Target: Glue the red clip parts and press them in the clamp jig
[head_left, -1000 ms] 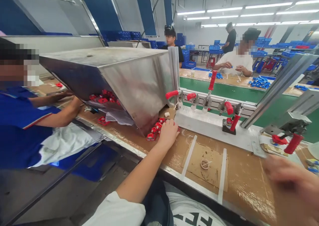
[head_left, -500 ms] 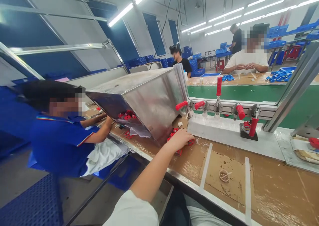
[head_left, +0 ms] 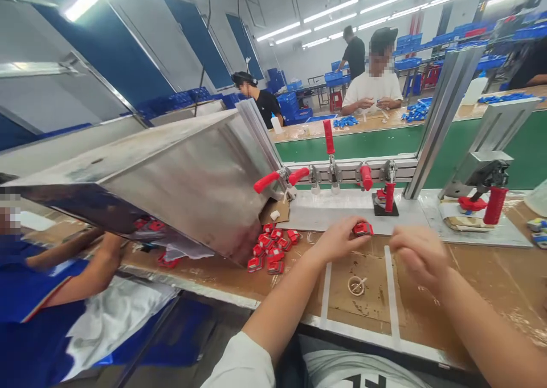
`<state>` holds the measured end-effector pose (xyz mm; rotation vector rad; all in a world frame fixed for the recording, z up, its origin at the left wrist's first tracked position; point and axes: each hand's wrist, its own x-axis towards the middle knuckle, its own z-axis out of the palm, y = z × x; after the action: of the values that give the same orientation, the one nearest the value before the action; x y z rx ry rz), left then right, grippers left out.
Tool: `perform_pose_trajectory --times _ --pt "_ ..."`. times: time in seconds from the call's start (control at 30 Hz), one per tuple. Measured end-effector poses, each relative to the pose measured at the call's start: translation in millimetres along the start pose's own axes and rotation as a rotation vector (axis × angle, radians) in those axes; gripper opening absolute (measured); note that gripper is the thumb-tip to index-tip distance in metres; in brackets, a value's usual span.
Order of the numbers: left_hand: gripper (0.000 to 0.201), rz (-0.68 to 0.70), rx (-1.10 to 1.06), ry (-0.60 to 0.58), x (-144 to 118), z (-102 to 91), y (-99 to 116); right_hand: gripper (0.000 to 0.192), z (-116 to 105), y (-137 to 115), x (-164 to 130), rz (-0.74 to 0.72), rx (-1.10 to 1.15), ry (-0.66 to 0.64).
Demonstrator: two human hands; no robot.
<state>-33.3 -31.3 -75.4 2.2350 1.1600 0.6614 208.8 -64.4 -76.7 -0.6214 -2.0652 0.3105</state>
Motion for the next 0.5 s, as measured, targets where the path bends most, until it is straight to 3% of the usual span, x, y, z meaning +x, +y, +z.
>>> perform_pose_trajectory --times 0.13,0.23,0.33,0.5 --pt "0.030 -0.016 -0.089 0.001 15 36.6 -15 0.043 21 18 7 -0.044 -0.169 -0.406" --pt "0.034 -0.029 -0.116 -0.021 13 49.2 -28 0.047 32 18 4 -0.040 -0.182 -0.680" --pt "0.040 -0.042 -0.169 -0.037 9 50.5 -35 0.047 36 13 3 -0.037 -0.160 -0.802" --pt "0.042 -0.121 -0.212 -0.014 8 45.4 -37 0.041 43 12 3 -0.055 -0.091 -0.836"
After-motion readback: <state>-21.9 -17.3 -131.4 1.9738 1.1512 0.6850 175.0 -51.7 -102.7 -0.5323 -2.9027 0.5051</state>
